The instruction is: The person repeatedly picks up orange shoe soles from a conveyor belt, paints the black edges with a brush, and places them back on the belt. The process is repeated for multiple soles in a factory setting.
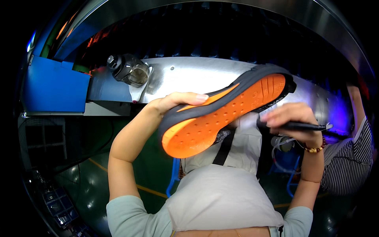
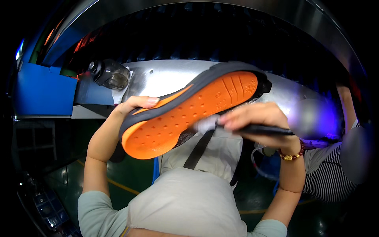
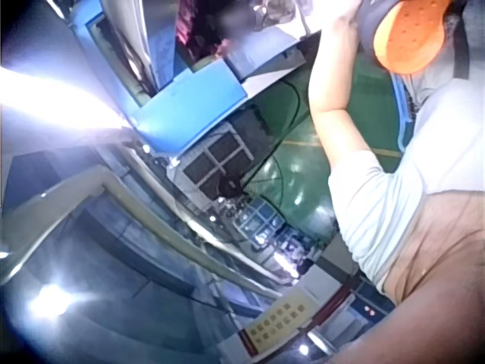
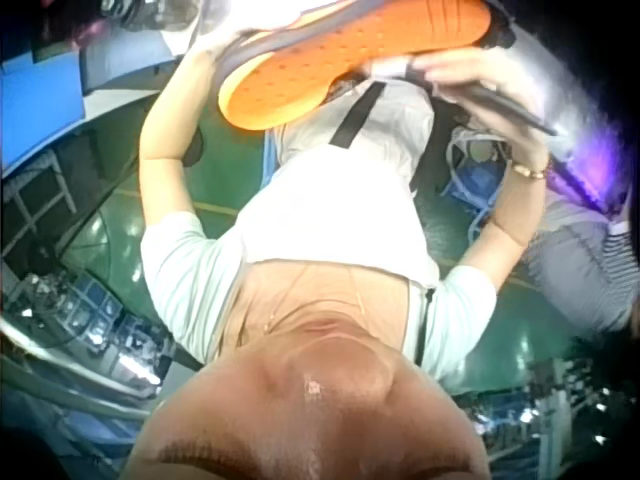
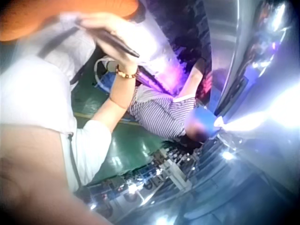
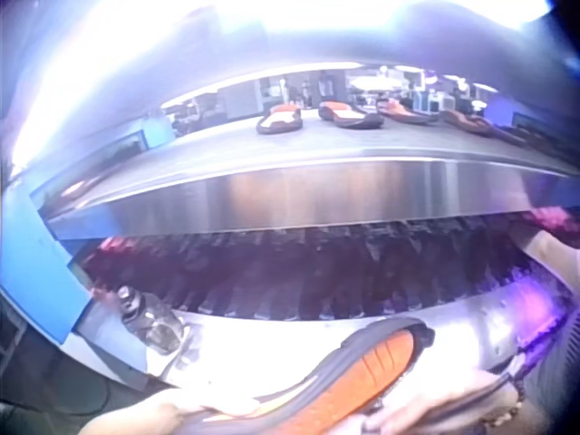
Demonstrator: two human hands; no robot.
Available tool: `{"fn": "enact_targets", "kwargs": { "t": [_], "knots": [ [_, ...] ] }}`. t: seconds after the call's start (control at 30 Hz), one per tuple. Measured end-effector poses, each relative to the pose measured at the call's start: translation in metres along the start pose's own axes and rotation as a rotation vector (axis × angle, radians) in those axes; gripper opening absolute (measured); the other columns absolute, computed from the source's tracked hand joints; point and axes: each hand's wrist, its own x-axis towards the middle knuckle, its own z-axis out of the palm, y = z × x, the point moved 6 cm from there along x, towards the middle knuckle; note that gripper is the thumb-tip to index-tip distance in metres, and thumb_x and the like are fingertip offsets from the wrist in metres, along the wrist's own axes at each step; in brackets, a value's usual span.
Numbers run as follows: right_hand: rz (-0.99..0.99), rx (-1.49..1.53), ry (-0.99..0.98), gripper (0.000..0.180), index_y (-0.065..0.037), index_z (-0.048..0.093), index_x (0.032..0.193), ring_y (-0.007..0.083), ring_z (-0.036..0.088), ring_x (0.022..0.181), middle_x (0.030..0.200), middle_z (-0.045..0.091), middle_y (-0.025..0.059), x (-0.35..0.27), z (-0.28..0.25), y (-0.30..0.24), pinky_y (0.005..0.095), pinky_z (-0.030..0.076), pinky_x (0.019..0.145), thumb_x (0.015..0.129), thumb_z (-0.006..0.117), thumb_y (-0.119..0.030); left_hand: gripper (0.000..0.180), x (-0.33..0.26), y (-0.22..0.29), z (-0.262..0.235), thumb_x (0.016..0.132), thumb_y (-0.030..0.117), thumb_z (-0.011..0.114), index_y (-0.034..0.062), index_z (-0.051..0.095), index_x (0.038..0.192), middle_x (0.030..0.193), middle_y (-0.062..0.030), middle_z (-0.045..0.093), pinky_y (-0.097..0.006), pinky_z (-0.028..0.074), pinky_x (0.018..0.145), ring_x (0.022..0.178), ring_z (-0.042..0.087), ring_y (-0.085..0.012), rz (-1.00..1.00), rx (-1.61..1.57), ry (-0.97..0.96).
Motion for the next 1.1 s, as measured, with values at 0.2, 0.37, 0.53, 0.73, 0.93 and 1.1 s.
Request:
{"fn": "enact_targets", "kwargs": {
  "t": [0.2,0.37,0.53,0.73,0.93,1.1],
  "knots": [
    [0.159,-0.191,-0.277,0.015,-0.005,0.065,0.083,0.0197,0.063,0.079,0.091,0.064,0.0089,-0.013,0.010,0.003,0.0266,0.049,0.067,0.069,0.066,-0.003,0.053,-0.005,-0.008,-0.021,0.073,0.033,0.060,-0.0026,0.050,0.111,0.096,-0.0152,0.059,-0.024,0.048,0.069,0.078,0.059,-0.0151,0.018,-0.048,0.021],
    [0.102,0.021,0.027,0.019,-0.003,0.064,0.084,0.0205,0.062,0.084,0.093,0.063,0.0119,-0.013,-0.013,0.011,0.0278,0.049,0.073,0.066,0.066,0.002,0.051,-0.010,-0.012,-0.032,0.073,0.031,0.059,-0.0026,0.050,0.111,0.097,-0.0154,0.059,-0.025,0.048,0.071,0.080,0.059,-0.0159,0.029,-0.066,0.050],
    [0.120,-0.144,-0.232,0.015,-0.003,0.064,0.084,0.0199,0.063,0.082,0.089,0.064,0.0106,-0.012,-0.011,-0.006,0.0261,0.048,0.065,0.069,0.064,-0.002,0.050,-0.011,-0.018,-0.041,0.074,0.029,0.059,-0.0027,0.050,0.112,0.098,-0.0156,0.059,-0.026,0.048,0.073,0.081,0.059,-0.0167,0.051,-0.105,0.067],
    [0.270,-0.045,-0.013,0.019,0.001,0.063,0.086,0.0186,0.062,0.083,0.088,0.064,0.0110,-0.023,-0.026,0.032,0.0277,0.049,0.075,0.068,0.065,0.003,0.049,-0.009,-0.021,-0.032,0.074,0.027,0.058,-0.0028,0.050,0.112,0.099,-0.0159,0.059,-0.027,0.048,0.075,0.083,0.060,-0.0177,0.133,-0.177,-0.070],
    [0.417,0.467,0.175,0.018,0.006,0.061,0.086,0.0160,0.062,0.068,0.087,0.063,0.0173,0.000,0.015,0.030,0.0246,0.051,0.060,0.068,0.063,0.004,0.047,0.061,-0.030,0.008,0.083,0.027,0.048,-0.0020,0.043,0.119,0.112,-0.0172,0.053,-0.032,0.045,0.085,0.095,0.057,-0.0230,0.327,-0.484,-0.315],
    [0.400,-0.112,0.789,0.014,0.004,0.059,0.090,0.0057,0.049,0.051,0.075,0.060,0.0065,-0.006,-0.036,0.070,0.0181,0.041,0.046,0.078,0.054,-0.001,0.039,0.070,-0.053,-0.004,0.083,0.024,0.047,-0.0030,0.050,0.110,0.099,-0.0154,0.060,-0.030,0.049,0.079,0.085,0.061,-0.0214,0.335,-0.784,-0.327]
  ]
}}
